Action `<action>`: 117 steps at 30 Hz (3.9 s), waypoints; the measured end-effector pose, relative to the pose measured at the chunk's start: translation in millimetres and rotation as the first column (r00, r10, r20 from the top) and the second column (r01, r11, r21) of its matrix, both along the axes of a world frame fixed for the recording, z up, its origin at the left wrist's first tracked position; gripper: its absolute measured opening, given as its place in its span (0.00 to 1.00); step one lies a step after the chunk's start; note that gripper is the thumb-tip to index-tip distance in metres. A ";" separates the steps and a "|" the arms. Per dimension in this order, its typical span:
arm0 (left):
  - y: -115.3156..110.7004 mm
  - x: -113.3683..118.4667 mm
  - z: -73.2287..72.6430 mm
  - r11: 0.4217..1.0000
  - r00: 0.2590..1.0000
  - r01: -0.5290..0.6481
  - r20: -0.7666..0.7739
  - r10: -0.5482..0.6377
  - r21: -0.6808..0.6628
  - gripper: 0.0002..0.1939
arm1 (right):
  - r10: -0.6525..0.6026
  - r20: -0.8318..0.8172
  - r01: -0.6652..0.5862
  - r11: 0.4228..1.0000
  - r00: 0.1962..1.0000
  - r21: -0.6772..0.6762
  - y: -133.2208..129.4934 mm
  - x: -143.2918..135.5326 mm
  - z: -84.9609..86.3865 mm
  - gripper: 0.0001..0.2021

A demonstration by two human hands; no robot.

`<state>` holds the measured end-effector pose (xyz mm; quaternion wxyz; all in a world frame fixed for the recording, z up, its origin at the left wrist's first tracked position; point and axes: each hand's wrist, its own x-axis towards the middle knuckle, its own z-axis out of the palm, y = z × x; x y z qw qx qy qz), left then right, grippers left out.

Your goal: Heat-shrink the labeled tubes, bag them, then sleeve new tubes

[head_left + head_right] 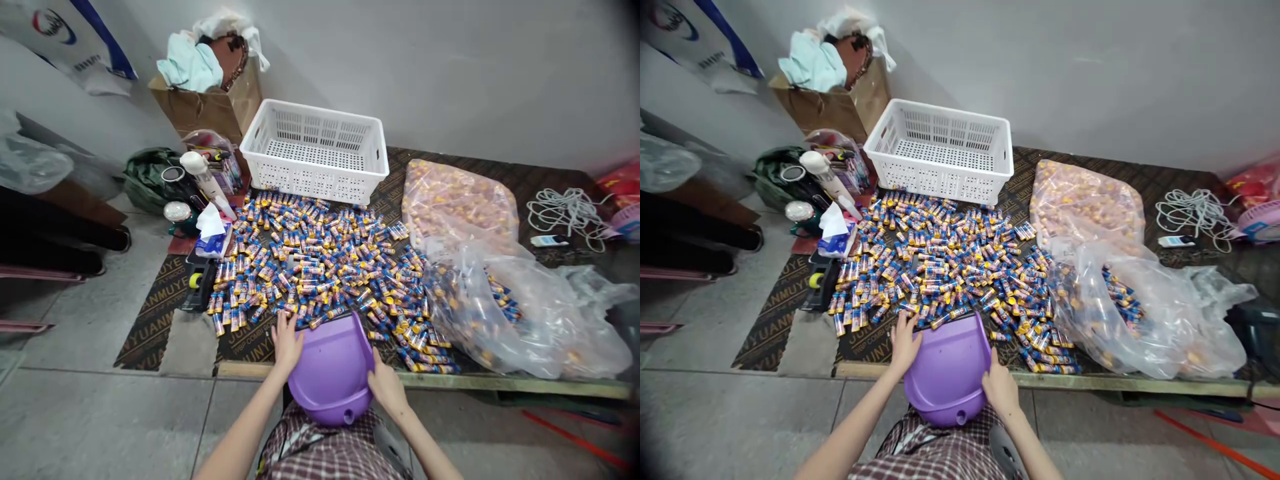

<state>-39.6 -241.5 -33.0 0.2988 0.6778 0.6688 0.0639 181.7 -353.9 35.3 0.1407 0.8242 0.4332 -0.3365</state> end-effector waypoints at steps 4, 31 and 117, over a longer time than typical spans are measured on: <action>-22.9 -42.1 8.8 0.957 0.954 -0.288 -0.099 0.283 -0.042 0.28 | -0.229 -0.281 0.249 0.968 0.932 0.034 2.1 -10.7 -18.5 0.31; 194.2 -37.6 9.1 0.863 0.869 -0.433 -0.135 0.476 0.259 0.26 | -0.261 -0.152 0.299 0.741 0.953 0.601 290.4 160.5 -28.0 0.27; -8.3 415.9 272.2 0.564 0.613 0.636 0.099 -0.784 0.528 0.20 | -0.494 -0.805 0.929 0.322 0.327 0.179 -98.5 269.2 147.3 0.25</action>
